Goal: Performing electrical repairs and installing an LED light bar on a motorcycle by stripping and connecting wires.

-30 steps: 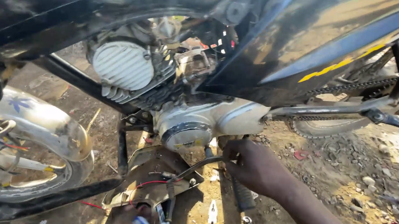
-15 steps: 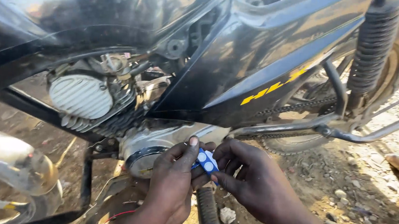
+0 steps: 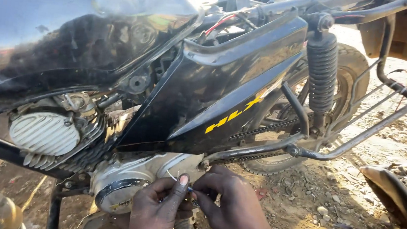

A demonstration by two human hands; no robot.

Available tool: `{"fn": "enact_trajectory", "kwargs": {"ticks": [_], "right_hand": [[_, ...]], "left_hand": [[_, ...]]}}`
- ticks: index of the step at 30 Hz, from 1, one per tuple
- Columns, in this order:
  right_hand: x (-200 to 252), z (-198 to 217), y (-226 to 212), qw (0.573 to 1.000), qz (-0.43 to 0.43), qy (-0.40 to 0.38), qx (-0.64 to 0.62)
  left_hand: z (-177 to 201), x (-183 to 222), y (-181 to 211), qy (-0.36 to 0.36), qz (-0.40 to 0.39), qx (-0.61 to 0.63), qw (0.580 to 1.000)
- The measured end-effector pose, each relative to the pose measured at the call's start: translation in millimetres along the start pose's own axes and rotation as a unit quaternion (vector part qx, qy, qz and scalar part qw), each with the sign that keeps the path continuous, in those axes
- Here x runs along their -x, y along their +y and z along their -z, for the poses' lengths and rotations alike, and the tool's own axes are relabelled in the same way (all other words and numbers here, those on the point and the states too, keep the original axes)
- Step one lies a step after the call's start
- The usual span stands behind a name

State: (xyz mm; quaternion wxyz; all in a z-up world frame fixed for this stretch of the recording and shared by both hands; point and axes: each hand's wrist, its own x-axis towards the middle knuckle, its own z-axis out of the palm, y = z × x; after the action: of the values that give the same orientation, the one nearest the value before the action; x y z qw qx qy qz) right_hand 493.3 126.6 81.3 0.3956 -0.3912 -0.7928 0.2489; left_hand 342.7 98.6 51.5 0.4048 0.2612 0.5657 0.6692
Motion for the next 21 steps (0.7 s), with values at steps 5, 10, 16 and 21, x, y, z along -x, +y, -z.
{"fn": "enact_trajectory", "kwargs": {"ticks": [5,10,16,21], "right_hand": [[0.6,-4.2,7.5,0.998,-0.040,-0.021,-0.031],[-3.1,-5.3,10.8,0.967,-0.142,-0.008,-0.211],[-11.7,5.5,12.7,0.928,-0.271,0.074,-0.247],[-13.2,5.7,21.9,0.961,-0.225,-0.095,0.125]], "left_hand": [[-4.1,10.5,12.0,-0.022,-0.010,-0.036,0.999],[9.3,6.3,5.3,-0.039,-0.033,-0.004,0.999],[18.2,4.8,6.6,-0.004,-0.015,0.002,1.000],[27.3,-3.1,7.9,0.040,-0.051,-0.004,0.998]]}}
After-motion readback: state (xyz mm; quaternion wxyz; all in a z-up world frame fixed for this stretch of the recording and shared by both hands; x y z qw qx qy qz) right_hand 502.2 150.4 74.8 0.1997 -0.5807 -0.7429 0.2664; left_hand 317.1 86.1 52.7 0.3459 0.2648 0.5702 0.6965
